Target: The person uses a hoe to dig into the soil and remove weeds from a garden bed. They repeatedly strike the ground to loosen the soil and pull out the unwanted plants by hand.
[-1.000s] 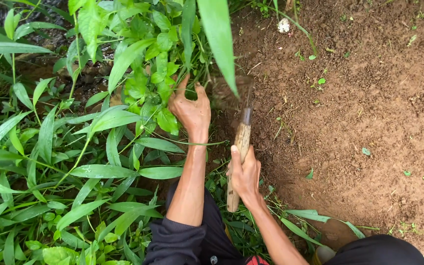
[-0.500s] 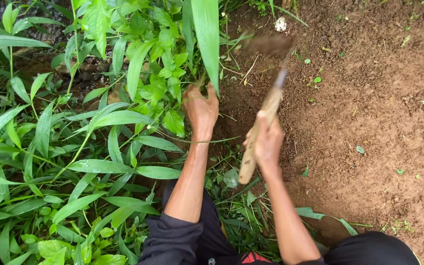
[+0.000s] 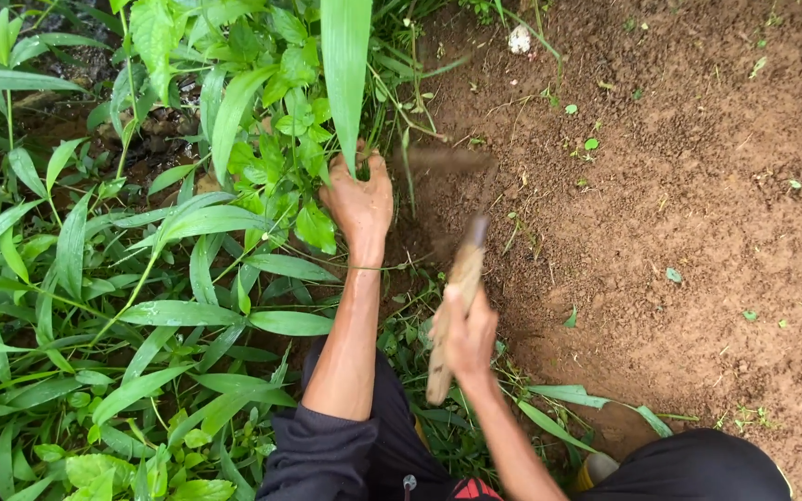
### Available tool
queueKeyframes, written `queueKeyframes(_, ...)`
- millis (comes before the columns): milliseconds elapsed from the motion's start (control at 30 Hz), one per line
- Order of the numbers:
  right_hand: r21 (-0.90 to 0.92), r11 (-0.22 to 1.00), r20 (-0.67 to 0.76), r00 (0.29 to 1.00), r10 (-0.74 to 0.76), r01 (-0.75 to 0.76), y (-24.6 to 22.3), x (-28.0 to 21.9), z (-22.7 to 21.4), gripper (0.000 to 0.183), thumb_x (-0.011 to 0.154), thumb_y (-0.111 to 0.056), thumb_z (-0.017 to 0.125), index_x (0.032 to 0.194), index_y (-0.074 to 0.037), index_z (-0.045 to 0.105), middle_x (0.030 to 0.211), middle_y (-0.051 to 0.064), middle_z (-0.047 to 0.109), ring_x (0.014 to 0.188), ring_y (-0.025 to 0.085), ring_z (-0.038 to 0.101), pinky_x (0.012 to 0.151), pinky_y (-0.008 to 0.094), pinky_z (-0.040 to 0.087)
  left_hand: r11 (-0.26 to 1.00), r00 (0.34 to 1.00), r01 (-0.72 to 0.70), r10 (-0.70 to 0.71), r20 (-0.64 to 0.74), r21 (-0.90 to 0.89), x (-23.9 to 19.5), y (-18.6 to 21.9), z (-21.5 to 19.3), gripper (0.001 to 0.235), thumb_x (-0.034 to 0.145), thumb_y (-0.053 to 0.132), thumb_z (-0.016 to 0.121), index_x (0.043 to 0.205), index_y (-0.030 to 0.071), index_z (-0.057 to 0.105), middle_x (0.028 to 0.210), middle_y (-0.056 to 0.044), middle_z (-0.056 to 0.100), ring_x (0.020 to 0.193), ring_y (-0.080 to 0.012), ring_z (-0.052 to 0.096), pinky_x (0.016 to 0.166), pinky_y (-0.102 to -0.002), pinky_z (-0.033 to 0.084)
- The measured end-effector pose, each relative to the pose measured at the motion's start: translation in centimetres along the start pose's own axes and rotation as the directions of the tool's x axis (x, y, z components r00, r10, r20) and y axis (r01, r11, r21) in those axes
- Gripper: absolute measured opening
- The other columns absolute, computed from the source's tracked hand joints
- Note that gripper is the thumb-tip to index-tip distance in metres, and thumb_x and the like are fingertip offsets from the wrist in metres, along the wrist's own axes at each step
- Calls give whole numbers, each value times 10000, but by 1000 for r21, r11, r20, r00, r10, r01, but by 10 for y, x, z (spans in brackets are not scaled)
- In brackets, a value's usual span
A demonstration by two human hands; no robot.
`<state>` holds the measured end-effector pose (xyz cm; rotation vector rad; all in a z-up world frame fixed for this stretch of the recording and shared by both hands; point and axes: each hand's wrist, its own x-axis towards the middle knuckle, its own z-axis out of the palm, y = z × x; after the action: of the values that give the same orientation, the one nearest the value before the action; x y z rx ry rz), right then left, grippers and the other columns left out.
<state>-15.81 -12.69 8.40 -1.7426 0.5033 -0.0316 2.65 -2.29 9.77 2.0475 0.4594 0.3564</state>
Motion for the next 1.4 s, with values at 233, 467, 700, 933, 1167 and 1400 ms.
queueKeyframes(233,282,913,-331,923,-196,295,-17,95,-57,374,1130,-382,270,1025,-101,494,567,35,596,436,128,636,404,227,560,971,980,-154,127,151,182,-48,46,7,346,920,195,698,1237,56,700,1262,-246,641,1309,-417,523,1069,-786,217)
queueKeyframes(467,257,961,-253,967,-40,107,6,58,-33,379,1119,-255,196,1016,-26,479,568,77,603,396,156,623,337,253,531,943,918,-305,253,307,134,-68,54,37,423,917,150,676,1315,10,650,1328,-266,621,1293,-404,544,1082,-762,235)
queueKeyframes(700,95,993,-67,994,82,-75,29,-18,-11,346,1109,-263,310,1011,-28,544,589,93,628,432,179,642,393,293,559,984,957,-172,157,245,41,-44,39,33,346,961,49,611,1299,-13,649,1276,-248,677,1212,-381,640,1074,-653,385)
queueKeyframes(933,311,930,-312,945,-97,198,14,28,-54,373,1124,-295,233,1007,-77,512,533,76,621,389,160,639,377,262,559,998,949,-63,58,308,6,-44,35,25,375,942,188,692,1280,27,677,1237,-207,706,1127,-336,700,975,-519,524)
queueKeyframes(1167,395,907,-411,911,30,148,3,43,-51,369,1125,-308,234,966,-60,456,501,44,592,347,148,596,324,261,523,998,946,-40,23,323,45,-43,33,33,390,933,215,691,1285,49,686,1235,-195,714,1137,-335,696,999,-526,510)
queueKeyframes(1400,366,930,-325,940,103,24,76,-22,3,319,1121,-291,301,1030,-74,517,571,55,630,415,155,643,398,256,561,994,975,-98,87,204,45,-32,42,17,484,916,212,714,1336,-12,625,1362,-261,624,1304,-431,577,1106,-558,430)
